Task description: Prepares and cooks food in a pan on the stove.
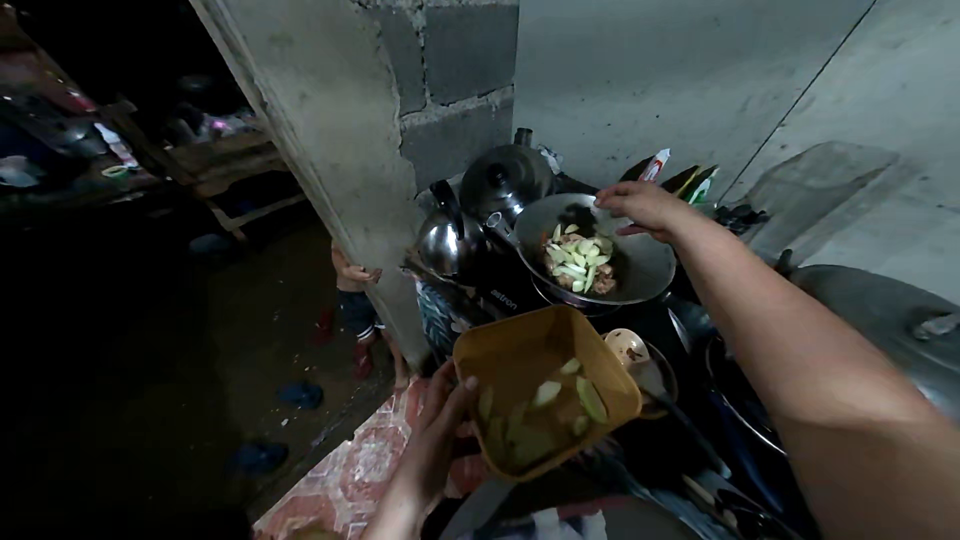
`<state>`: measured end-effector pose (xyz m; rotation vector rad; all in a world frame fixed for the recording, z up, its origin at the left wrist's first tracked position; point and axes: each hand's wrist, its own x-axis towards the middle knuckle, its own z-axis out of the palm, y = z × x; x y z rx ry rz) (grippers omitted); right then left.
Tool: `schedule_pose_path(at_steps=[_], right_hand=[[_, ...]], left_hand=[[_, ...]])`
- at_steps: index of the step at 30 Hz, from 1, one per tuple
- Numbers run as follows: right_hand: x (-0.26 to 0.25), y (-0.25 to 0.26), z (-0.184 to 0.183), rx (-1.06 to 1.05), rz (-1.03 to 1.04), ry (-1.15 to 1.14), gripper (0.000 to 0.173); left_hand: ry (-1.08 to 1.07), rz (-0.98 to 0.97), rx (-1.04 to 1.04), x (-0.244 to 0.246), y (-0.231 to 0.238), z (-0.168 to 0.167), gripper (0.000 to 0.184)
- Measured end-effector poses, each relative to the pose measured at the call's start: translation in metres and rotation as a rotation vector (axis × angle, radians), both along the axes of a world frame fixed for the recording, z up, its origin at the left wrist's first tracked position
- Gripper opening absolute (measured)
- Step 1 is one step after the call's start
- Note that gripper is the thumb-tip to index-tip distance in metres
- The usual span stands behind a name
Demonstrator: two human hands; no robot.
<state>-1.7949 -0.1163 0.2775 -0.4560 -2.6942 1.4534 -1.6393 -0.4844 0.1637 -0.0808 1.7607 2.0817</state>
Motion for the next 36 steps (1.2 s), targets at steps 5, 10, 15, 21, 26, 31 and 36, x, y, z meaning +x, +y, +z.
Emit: schedule_pose_path(at_steps=[5,10,15,21,26,31,36], right_hand=[[0.055,-0.064,0.005,0.326,0.471,0.112,0.024],[0.108,-0.128,-0.032,0.696,0.909,-0.335,0.043],[0.125,-0.143,-0.041,0.836,0.782,-0.438,0.038],[0.142,-0.142,-0.05,0.77,0.77,-0.604,0.061],[0.148,-0.147,-0.066,0.432,0.829,-0.529,0.053],[0.136,-0.15,-0.056,0.309,0.768,-0.172,0.049],[0.144,-0.181,-0.068,0.437,0.868,-0.227,0.043]], left_hand=[[0.038,0.034,-0.014,-0.005,-0.001,0.003,0.07],[0.147,0.036,-0.031,-0.008,0.007,0.008,0.077],[0.254,0.116,-0.023,-0.007,0.018,-0.008,0.077],[0.351,0.215,0.017,-0.005,0.027,-0.033,0.064],[0.397,0.266,-0.004,-0.008,0.027,-0.046,0.059],[0.363,0.256,0.046,-0.01,0.028,-0.045,0.056],[0.311,0.202,0.032,-0.006,0.033,-0.043,0.059]])
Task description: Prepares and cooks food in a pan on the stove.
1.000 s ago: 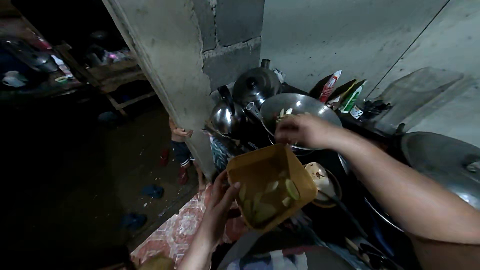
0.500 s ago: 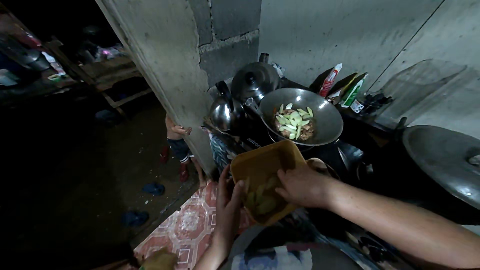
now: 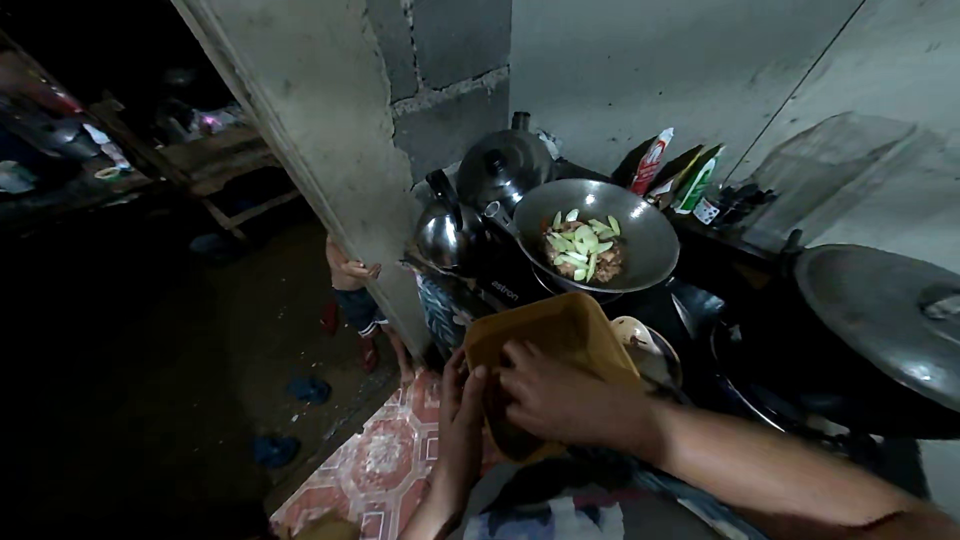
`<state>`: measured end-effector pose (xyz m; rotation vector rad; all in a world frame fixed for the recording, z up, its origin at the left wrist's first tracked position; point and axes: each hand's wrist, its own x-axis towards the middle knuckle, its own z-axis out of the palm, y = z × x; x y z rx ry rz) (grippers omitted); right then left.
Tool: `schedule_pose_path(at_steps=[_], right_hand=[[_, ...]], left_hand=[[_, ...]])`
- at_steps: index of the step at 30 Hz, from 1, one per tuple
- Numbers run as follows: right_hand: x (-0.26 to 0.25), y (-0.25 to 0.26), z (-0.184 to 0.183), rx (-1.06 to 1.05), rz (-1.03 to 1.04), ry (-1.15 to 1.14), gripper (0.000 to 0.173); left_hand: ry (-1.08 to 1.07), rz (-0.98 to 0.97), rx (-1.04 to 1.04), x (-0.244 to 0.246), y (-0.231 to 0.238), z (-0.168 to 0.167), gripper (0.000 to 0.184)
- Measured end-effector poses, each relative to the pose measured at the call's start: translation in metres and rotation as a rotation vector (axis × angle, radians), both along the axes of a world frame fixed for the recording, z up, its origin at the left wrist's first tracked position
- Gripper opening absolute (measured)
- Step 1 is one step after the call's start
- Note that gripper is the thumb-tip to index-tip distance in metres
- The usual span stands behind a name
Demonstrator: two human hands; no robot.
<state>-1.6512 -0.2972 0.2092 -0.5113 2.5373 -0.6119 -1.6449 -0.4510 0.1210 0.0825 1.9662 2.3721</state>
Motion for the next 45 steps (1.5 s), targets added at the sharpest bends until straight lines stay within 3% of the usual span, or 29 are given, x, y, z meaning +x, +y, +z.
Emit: schedule_pose_path(at_steps=[7,13,18,28,31,34,36,40,42,45], right_hand=[[0.021,0.0,-0.016,-0.104,0.185,-0.196,0.039],[0.028,0.013,-0.024,-0.259,0.201,-0.333,0.042],[0.036,0.022,-0.046,-0.523,0.04,-0.451,0.033],[0.016,0.046,-0.037,-0.842,-0.498,-0.847,0.03],[-0.008,0.07,-0.004,-0.95,-0.631,-0.694,0.027],[-0.049,0.113,0.023,-0.927,-0.734,-0.313,0.027],[-0.078,0.145,0.028,-0.741,-0.775,0.005,0.036],[-0.116,0.185,0.036,-0.313,-0.736,0.302,0.04],[-0.113,0.176,0.041,-0.109,-0.614,0.478,0.039],[-0.075,0.119,0.046,-0.01,-0.376,0.595,0.022]], left_hand=[[-0.136,-0.005,-0.02,0.009,-0.007,-0.007,0.048],[-0.313,-0.073,-0.056,0.015,-0.01,-0.017,0.045],[-0.29,-0.103,-0.126,0.013,-0.011,-0.01,0.049],[-0.27,-0.192,-0.182,0.004,-0.01,0.001,0.056],[-0.26,-0.157,-0.134,0.002,-0.011,0.006,0.052],[-0.227,-0.122,-0.102,0.002,-0.014,0.008,0.052],[-0.208,-0.105,-0.084,0.002,-0.017,0.008,0.052],[-0.167,-0.053,-0.048,0.003,-0.02,0.007,0.057],[-0.132,-0.018,-0.038,0.002,-0.022,0.008,0.058],[-0.079,0.013,-0.037,-0.002,-0.026,0.006,0.06]])
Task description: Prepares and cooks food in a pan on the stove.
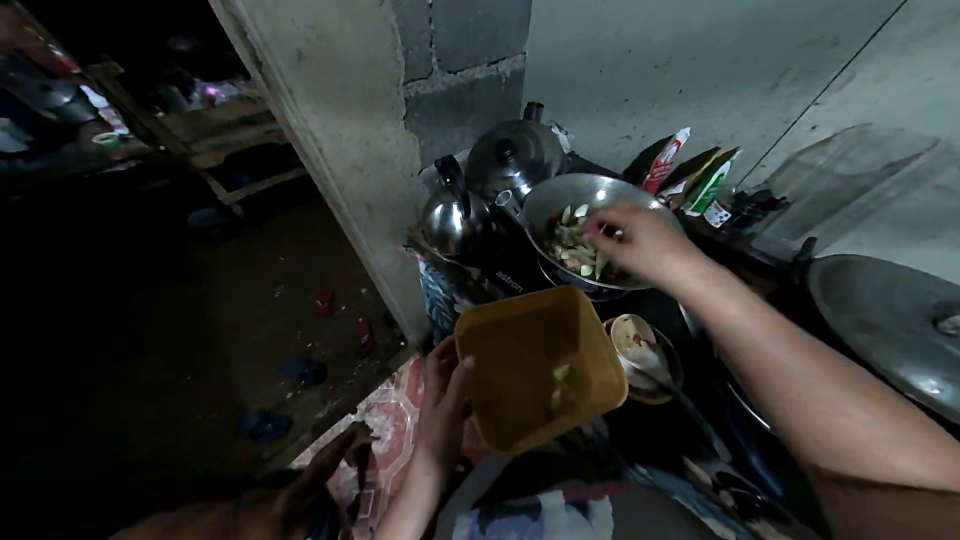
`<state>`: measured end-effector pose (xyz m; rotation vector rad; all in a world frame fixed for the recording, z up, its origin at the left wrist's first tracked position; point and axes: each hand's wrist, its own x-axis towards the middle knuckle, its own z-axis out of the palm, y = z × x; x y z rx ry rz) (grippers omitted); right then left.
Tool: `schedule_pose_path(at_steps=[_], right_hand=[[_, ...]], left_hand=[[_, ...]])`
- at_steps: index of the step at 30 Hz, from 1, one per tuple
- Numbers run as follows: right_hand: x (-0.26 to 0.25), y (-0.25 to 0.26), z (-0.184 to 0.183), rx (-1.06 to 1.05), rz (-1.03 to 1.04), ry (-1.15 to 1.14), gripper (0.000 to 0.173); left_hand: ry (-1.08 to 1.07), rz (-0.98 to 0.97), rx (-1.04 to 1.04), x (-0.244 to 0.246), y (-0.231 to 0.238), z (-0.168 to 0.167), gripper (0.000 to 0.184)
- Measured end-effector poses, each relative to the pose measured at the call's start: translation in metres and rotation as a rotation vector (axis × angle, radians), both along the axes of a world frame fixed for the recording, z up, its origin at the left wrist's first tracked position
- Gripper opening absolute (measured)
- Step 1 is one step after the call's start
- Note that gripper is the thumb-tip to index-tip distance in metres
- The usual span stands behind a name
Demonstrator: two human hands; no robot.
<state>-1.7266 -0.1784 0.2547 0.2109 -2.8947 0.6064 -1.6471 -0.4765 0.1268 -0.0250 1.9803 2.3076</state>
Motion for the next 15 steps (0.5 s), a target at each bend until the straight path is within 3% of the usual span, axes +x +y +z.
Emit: schedule_pose_path(at_steps=[3,5,7,15], right_hand=[[0.041,-0.048,-0.016,0.175,0.305,-0.394,0.028],[0.057,-0.067,-0.029,0.332,0.377,-0.623,0.042],[0.064,-0.071,-0.043,0.374,0.382,-0.666,0.044],[0.081,-0.085,-0.068,-0.038,0.45,-0.686,0.034]], left_hand=[[0.02,0.01,-0.019,-0.004,0.0,0.001,0.062],[0.028,0.001,-0.015,-0.007,0.0,0.0,0.062],[0.064,0.01,-0.024,-0.008,0.002,-0.003,0.065],[0.164,0.001,-0.061,-0.01,0.008,-0.011,0.058]])
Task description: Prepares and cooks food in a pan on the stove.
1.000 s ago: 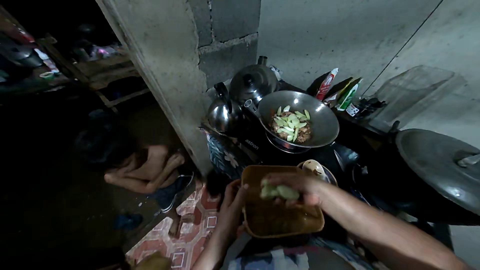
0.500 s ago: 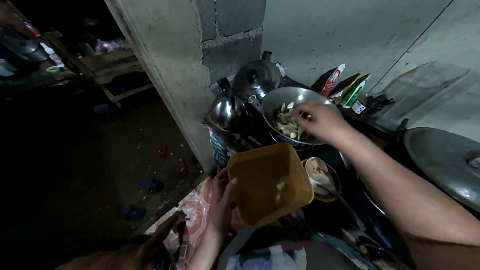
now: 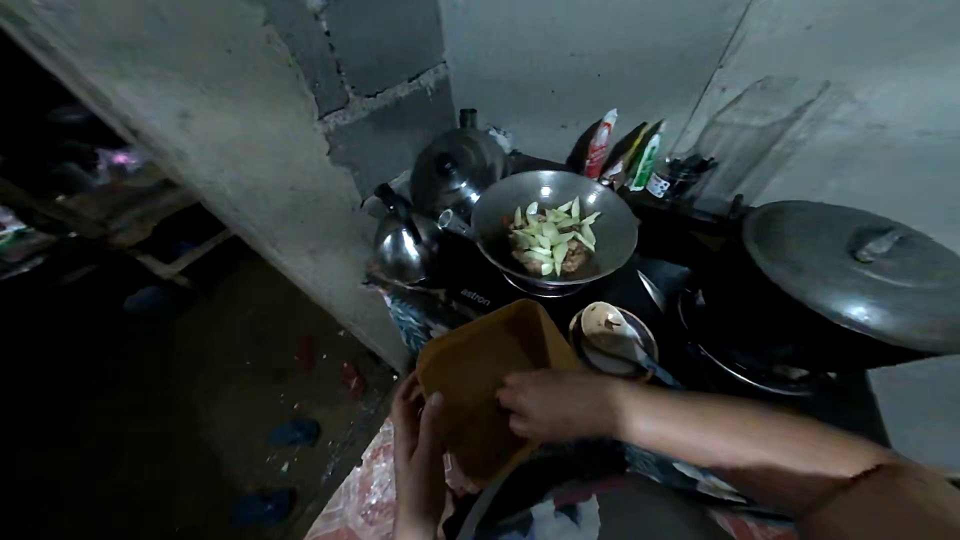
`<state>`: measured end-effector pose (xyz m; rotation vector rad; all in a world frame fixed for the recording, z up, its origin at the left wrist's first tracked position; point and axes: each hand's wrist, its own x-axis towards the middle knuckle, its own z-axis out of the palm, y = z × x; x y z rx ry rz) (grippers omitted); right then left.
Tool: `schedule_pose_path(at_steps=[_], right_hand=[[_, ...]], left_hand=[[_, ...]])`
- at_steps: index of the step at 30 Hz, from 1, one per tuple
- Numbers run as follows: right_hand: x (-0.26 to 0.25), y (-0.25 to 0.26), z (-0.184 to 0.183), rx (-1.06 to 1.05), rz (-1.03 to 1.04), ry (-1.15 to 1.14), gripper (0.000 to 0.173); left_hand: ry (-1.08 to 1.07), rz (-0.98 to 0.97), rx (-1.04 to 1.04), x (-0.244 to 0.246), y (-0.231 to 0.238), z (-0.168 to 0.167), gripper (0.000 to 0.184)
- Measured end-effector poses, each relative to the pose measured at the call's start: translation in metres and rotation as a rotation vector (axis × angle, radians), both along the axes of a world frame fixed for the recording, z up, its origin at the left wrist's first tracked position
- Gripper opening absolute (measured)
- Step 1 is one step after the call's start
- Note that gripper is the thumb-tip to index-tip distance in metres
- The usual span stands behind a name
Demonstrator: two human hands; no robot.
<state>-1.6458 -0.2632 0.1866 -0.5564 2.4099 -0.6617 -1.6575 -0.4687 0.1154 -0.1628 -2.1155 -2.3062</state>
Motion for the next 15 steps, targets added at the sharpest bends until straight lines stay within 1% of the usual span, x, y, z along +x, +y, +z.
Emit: schedule_pose_path(at_steps=[4,7,9,12,15], right_hand=[[0.002,-0.018,-0.009,-0.157,0.015,-0.008,0.03],[0.0,-0.026,-0.01,-0.168,0.034,-0.057,0.024],[-0.001,-0.029,-0.01,-0.178,0.052,-0.107,0.024],[-0.002,-0.031,-0.02,-0.223,0.099,-0.122,0.026],[-0.006,-0.03,-0.026,-0.315,0.136,-0.154,0.029]], left_hand=[[-0.007,-0.024,-0.071,-0.002,-0.001,-0.001,0.053],[-0.047,-0.031,-0.092,-0.004,-0.002,-0.003,0.051],[-0.08,-0.043,-0.097,-0.004,-0.004,-0.005,0.05],[-0.178,-0.031,-0.135,0.0,-0.007,-0.007,0.049],[-0.312,-0.013,-0.083,0.002,-0.013,-0.008,0.047]])
